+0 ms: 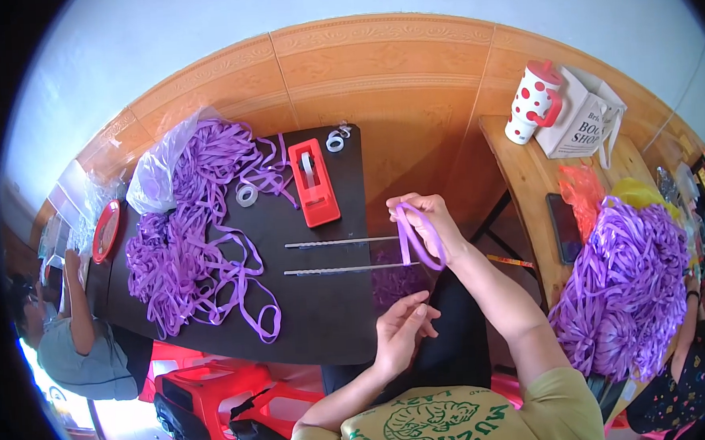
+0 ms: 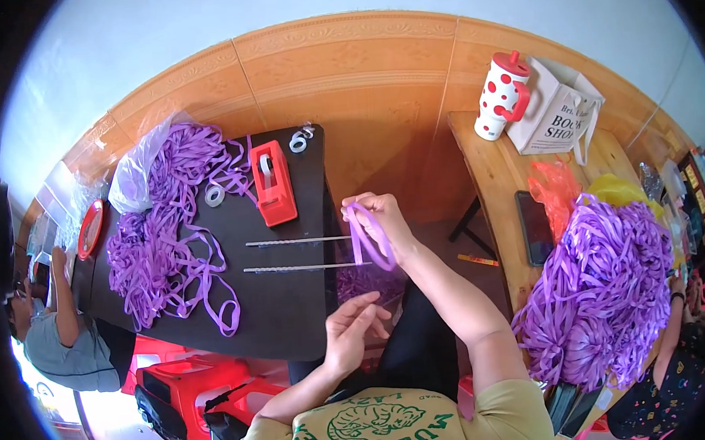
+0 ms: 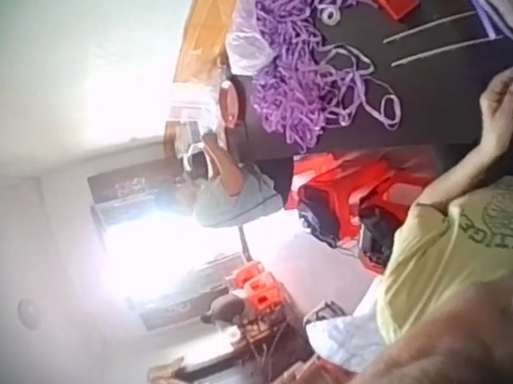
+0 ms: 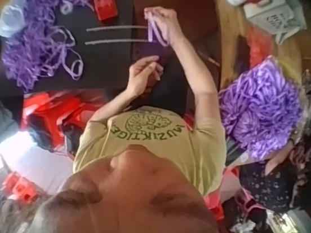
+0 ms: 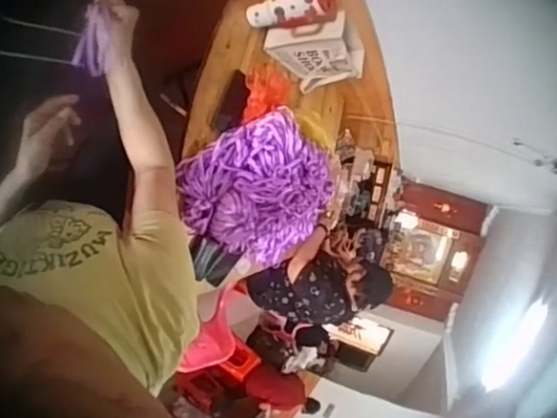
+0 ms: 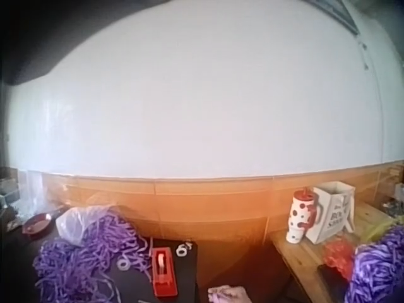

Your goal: Wrapping purple ribbons around two parallel metal rods to create decorative ribbon components.

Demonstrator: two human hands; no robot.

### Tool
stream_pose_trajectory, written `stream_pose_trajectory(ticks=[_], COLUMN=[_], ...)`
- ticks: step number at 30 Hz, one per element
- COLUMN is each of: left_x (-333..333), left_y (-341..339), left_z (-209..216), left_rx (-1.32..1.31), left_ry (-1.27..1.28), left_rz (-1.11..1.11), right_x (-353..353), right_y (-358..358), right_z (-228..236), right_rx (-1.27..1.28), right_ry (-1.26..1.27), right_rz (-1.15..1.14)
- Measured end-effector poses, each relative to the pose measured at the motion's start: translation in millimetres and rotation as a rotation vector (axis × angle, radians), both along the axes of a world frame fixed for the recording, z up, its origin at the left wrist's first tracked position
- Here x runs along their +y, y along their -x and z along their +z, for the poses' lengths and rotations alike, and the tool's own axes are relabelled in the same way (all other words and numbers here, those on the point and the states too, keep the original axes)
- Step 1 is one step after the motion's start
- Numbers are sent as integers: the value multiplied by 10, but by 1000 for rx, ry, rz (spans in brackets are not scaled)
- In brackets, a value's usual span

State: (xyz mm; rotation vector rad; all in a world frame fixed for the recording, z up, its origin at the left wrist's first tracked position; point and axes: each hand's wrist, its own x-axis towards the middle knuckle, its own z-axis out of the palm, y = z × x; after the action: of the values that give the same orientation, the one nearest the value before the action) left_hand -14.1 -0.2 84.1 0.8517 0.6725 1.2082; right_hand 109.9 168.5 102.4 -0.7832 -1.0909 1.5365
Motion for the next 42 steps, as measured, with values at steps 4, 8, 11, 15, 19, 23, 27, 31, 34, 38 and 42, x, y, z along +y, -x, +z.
stream_pose_trajectory(ticks=[4, 8, 11, 15, 19, 23, 27, 31, 34, 38, 42], left_x=[212, 499, 685, 929, 1082, 1153, 1102, 1064, 1070, 1083, 1058], left_y=[-26, -98, -192, -283, -328, -248, -285, -324, -351, -288, -291], left_z=[-457, -723, -747, -474, -406, -525, -532, -437, -450, -513, -524], left_rx=[235, 235, 202, 437, 289, 502, 235, 181, 119, -28, -42], left_ry=[169, 132, 74, -254, -200, -351, -218, -6, 44, 92, 65], left_rz=[91, 301, 432, 691, 642, 647, 495, 468, 462, 448, 434], right_x=[160, 263, 345, 320, 224, 33, -235, -623, -873, -1079, -1050], right_y=[18, 3, -15, 14, 57, 72, -83, -282, -277, -261, -158], right_z=[-117, -330, -521, -597, -718, -1005, -1439, -1642, -1723, -1338, -1032], right_rx=[-92, -2, -3, 19, 168, 264, 318, 293, 27, -537, -773], right_ry=[166, 369, 331, 371, 515, 524, 677, 640, 163, -338, -579], right_rz=[-4, -21, -70, -61, -48, -117, -152, -264, -767, -747, -620])
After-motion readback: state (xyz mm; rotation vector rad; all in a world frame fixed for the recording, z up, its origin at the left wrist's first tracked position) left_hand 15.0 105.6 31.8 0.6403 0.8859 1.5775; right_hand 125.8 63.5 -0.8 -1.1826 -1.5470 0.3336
